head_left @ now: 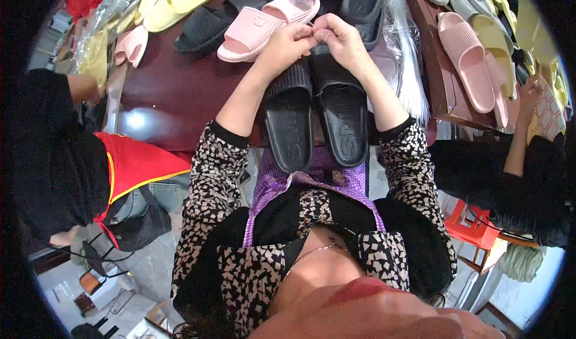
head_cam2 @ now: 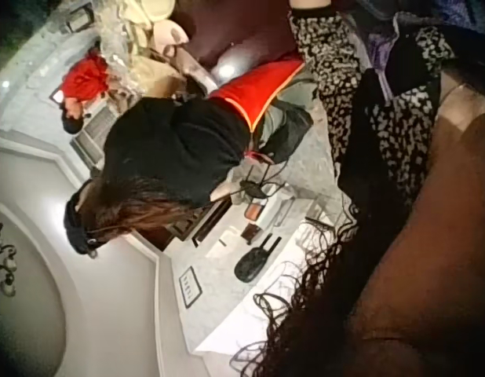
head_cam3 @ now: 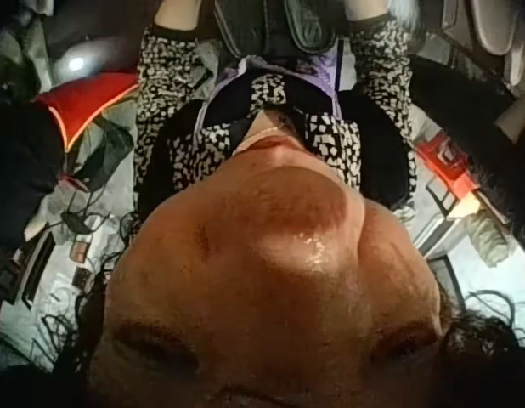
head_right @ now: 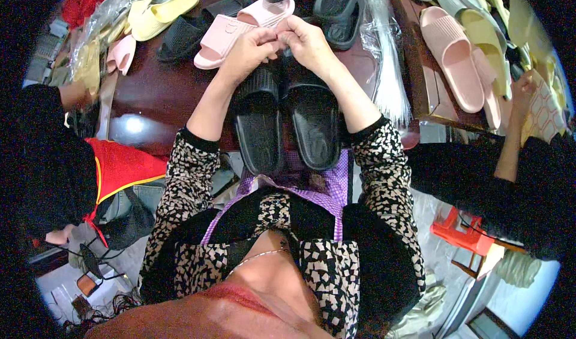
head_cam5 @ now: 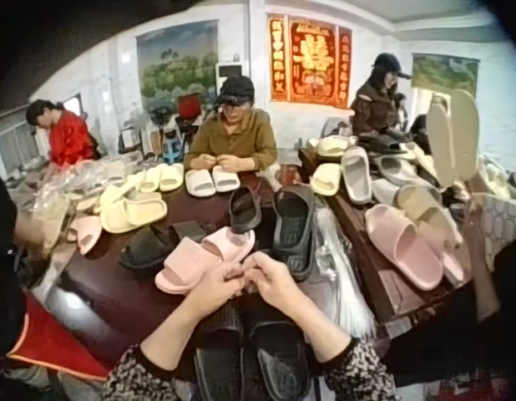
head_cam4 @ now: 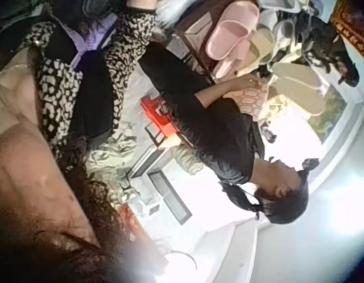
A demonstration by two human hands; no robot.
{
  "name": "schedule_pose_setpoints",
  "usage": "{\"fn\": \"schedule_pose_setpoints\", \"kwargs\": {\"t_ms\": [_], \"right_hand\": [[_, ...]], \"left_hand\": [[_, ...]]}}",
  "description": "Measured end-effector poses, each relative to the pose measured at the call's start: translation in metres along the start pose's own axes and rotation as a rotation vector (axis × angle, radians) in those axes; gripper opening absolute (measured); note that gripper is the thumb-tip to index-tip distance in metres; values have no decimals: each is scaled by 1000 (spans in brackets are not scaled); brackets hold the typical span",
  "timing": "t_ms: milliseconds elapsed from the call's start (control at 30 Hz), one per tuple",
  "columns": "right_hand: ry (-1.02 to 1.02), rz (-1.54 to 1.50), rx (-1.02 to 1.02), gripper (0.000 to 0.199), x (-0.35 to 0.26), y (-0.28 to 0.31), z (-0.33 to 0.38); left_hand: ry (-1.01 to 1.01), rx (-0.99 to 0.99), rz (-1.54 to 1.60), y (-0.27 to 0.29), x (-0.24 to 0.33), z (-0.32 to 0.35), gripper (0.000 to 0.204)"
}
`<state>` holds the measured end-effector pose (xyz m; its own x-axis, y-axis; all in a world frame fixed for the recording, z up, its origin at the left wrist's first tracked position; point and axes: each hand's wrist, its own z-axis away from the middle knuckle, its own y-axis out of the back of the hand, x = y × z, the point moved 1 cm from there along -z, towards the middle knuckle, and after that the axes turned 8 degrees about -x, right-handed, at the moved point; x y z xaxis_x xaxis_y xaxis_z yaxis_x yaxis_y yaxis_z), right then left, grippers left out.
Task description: The person fastens pairs of slippers together by threading plastic tag fasteners through them by hand and sets the joined pairs aside.
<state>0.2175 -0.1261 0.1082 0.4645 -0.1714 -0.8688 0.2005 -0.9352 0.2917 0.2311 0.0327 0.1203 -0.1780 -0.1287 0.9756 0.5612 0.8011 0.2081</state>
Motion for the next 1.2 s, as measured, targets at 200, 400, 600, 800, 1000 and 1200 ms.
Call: {"fn": "schedule_pose_setpoints", "kwargs": {"t_ms": [200, 400, 600, 800, 1000, 1200], "right_hand": [[-56, -154, 39, 3, -6, 6, -3], [-140, -123, 57, 8, -12, 5, 6], [-119, 133, -3, 9, -28, -4, 13], [-67, 226, -5, 8, -36, -7, 17], [-64, 307, -13, 10, -41, -6, 12], [-25, 341, 8, 8, -45, -6, 11]], "left_hand": [[51, 73, 243, 2, -6, 9, 15], [42, 155, 407, 4, -8, 16, 12], [28, 182, 479, 6, -2, 24, 9], [-15, 233, 548, 1, 3, 29, 9], [-34, 268, 533, 2, 3, 25, 9], [-62, 259, 490, 2, 6, 26, 8]]}}
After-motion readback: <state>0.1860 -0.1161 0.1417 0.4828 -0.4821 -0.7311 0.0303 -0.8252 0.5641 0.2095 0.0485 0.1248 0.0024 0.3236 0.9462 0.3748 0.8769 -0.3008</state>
